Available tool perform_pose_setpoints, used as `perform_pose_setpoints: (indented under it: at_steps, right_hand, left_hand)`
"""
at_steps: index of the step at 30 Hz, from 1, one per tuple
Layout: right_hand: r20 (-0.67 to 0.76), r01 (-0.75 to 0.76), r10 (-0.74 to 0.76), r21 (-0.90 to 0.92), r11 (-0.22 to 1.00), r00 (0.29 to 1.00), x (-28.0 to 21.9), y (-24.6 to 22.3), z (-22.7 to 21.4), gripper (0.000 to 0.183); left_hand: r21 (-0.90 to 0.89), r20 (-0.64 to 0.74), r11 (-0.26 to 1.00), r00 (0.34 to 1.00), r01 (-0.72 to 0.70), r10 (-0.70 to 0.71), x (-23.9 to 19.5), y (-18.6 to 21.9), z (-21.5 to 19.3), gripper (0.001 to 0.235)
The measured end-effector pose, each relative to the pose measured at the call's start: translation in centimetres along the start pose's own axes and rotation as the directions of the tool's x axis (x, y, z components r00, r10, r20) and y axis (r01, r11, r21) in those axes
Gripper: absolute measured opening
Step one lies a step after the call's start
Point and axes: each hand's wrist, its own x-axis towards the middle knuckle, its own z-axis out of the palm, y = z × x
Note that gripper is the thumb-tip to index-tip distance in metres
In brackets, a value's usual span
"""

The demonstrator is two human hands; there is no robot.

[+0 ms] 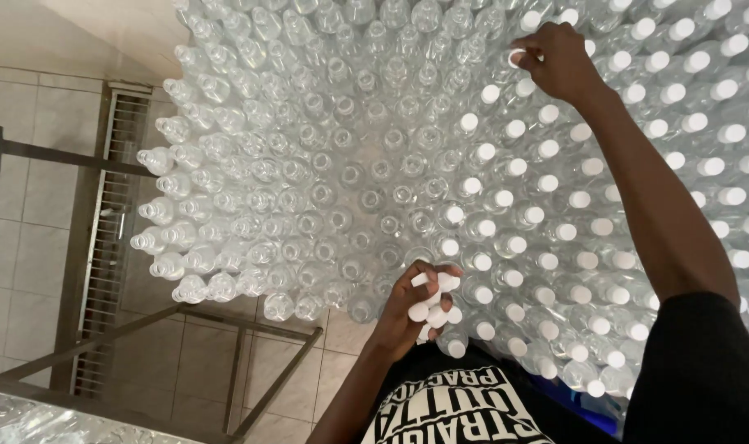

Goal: The person repeatedly picks white bottle caps from a blue basin and screws them onto the tops of numerous clear plastic bottles arranged on a table. The person handles the caps and bottles by hand, moving across the table to cap different bottles.

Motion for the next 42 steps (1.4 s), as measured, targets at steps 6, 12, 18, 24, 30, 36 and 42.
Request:
perform_pose_setpoints:
  at_steps: [6,12,18,24,30,36,42]
  right_hand:
    - [0.256,-0.270,0.262,-0.007,0.963,0.931,3.1,2.4,1.0,0.034]
    - [0.510,-0.504,0.426,0.017,0.864,0.747,4.7,-0.7,-1.6,0.045]
    - [0.488,-0.527,0.421,0.099,0.844,0.765,3.5,0.0,-0.9,0.032]
    - [0.401,-0.611,0.505,0.198,0.767,0.764,4.1,-0.4,-1.5,0.018]
    - [0.097,-0.165,0.179,-0.134,0.977,0.979,-2.8,-0.5,1.8,0.028]
    - [0.622,-0.605,0.256,0.450,0.656,0.740,-5.9,-26.4,-8.7,0.042]
    - [0.717,-0.748,0.247,0.556,0.362,0.652,-10.2,-28.5,-5.3,0.060]
  left_hand:
    - [-0.128,-0.063,0.992,0.998,0.006,-0.014,-0.8,-1.0,-1.8,0.015]
    - [-0.200,-0.106,0.980,0.993,0.022,-0.044,0.2,-1.5,-2.5,0.016]
    - [-0.272,-0.114,0.962,0.992,0.027,-0.060,1.2,-1.3,-2.3,0.020]
    - [-0.189,-0.119,0.982,0.992,0.024,-0.047,2.8,-0.8,-1.4,0.019]
    - [-0.214,-0.066,0.977,0.998,-0.015,0.001,3.3,-0.5,-1.1,0.030]
    - [-0.090,-0.062,0.992,0.995,-0.084,0.079,4.9,-1.2,-2.1,0.039]
    - [0.017,-0.078,0.987,0.984,-0.161,0.162,6.2,-0.7,-0.5,0.032]
